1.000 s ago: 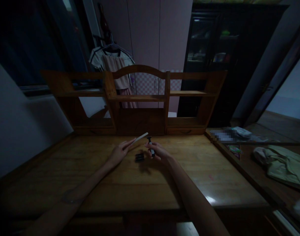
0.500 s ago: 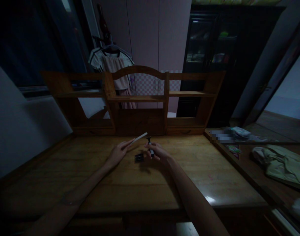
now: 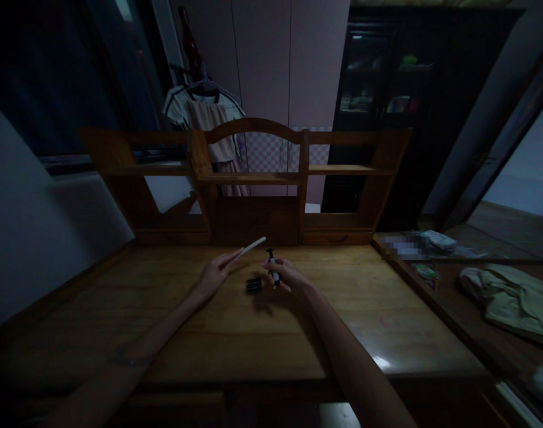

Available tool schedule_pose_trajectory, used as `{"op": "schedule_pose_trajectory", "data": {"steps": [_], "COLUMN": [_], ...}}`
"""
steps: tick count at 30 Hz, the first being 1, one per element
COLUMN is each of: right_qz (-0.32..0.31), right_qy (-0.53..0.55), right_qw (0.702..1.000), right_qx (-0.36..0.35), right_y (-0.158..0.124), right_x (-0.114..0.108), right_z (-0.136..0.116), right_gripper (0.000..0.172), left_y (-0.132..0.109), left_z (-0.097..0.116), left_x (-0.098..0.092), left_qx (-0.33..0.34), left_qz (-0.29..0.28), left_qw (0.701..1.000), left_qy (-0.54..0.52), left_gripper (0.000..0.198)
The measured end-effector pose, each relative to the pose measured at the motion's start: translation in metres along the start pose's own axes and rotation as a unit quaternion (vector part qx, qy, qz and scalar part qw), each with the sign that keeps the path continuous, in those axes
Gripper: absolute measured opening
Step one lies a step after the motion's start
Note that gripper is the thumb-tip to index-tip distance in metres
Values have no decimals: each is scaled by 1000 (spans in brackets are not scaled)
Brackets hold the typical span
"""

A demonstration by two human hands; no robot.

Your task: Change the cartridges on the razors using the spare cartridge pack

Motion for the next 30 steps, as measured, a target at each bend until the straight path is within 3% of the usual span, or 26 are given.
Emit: {"op": "schedule_pose_trajectory", "data": {"steps": [6,9,15,19,22,27,29,30], "right_qz": [1,8,16,5,8,38,104,149], "right_qy": [-13,0,6,3,-14,-117,-225,-298], "right_qw": [1000,1000,1000,1000,999,990,962,931], "right_qx": [-7,-10,-11,-15,-27,-67,-118,-150], "right_y": [2,3,0,-2,1,9,10,8], "right_x": [-2,-2,-2,-1,-3,-9,-17,-22], "right_z": [2,2,-4,-6,-4,1,-3,-7], "right_gripper": [29,28,33,36,36,36,32,30], "left_y": [-2,-3,0,-2,-2,3,4,3], "left_z": [13,8,0,13,8,-21,-26,-27], "left_x": [7,12,3,8,12,5,1,1], "left_qx": [38,23,6,18,-7,-87,-121,-142], "left_qz": [-42,-45,-6,-40,-46,21,42,41], "left_qw": [996,997,998,994,993,987,976,969], "left_qy": [-68,-52,-57,-103,-108,-135,-174,-197], "left_gripper": [37,36,38,38,38,41,44,46]}}
Point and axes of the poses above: each hand's wrist, its own y-axis towards the middle knuckle, its own x-axis out of the palm, z = x × y, the point moved 7 cm from there along y, towards the middle knuckle, and after that the axes turned 8 degrees about z, right-handed, at the moved point
